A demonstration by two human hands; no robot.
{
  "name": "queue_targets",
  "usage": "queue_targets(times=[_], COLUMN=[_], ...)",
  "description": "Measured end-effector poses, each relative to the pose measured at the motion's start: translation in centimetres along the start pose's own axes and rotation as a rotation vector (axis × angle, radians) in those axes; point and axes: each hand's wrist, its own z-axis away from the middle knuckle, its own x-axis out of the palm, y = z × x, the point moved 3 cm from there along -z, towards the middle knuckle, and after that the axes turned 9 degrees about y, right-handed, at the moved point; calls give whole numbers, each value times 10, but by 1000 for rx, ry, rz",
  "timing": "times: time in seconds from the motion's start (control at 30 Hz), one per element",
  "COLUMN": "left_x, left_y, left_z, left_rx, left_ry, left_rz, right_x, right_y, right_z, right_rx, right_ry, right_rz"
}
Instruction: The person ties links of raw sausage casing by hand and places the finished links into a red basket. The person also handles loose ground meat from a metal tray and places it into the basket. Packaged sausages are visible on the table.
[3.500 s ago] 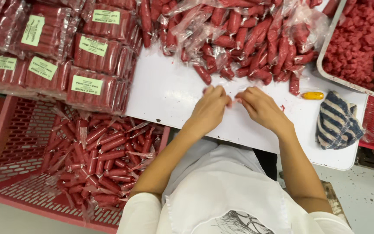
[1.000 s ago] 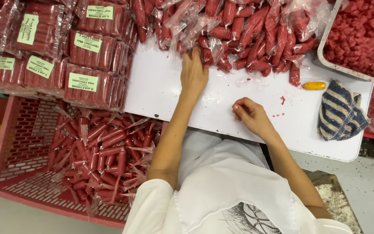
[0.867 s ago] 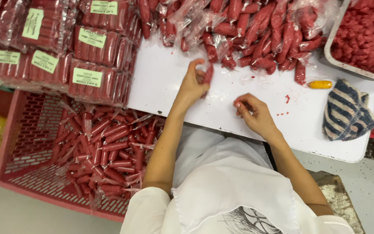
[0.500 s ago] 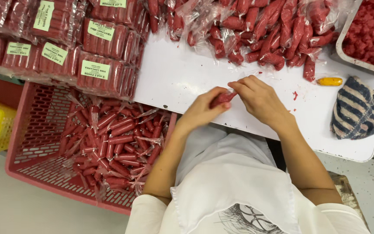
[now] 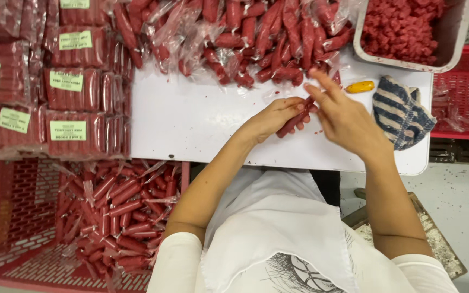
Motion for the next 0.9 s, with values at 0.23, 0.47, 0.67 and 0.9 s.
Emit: queue_targets(times=[0.23, 0.47, 0.67, 0.9], left_x=[23, 55, 67, -5], left_y=[58, 30, 78, 55], left_z=[-24, -53, -32, 2], left_rx=[300, 20, -133, -50], left_ry=[139, 74, -25, 156], left_rz=[-917, 98, 385, 127], right_x=[63, 53, -3, -18], right_y=[85, 158, 201, 252], right_z=[21, 17, -5, 4], right_rx=[-286, -457, -394, 6], right_ry=[202, 160, -3, 21], right_rz=[501, 100, 364, 977])
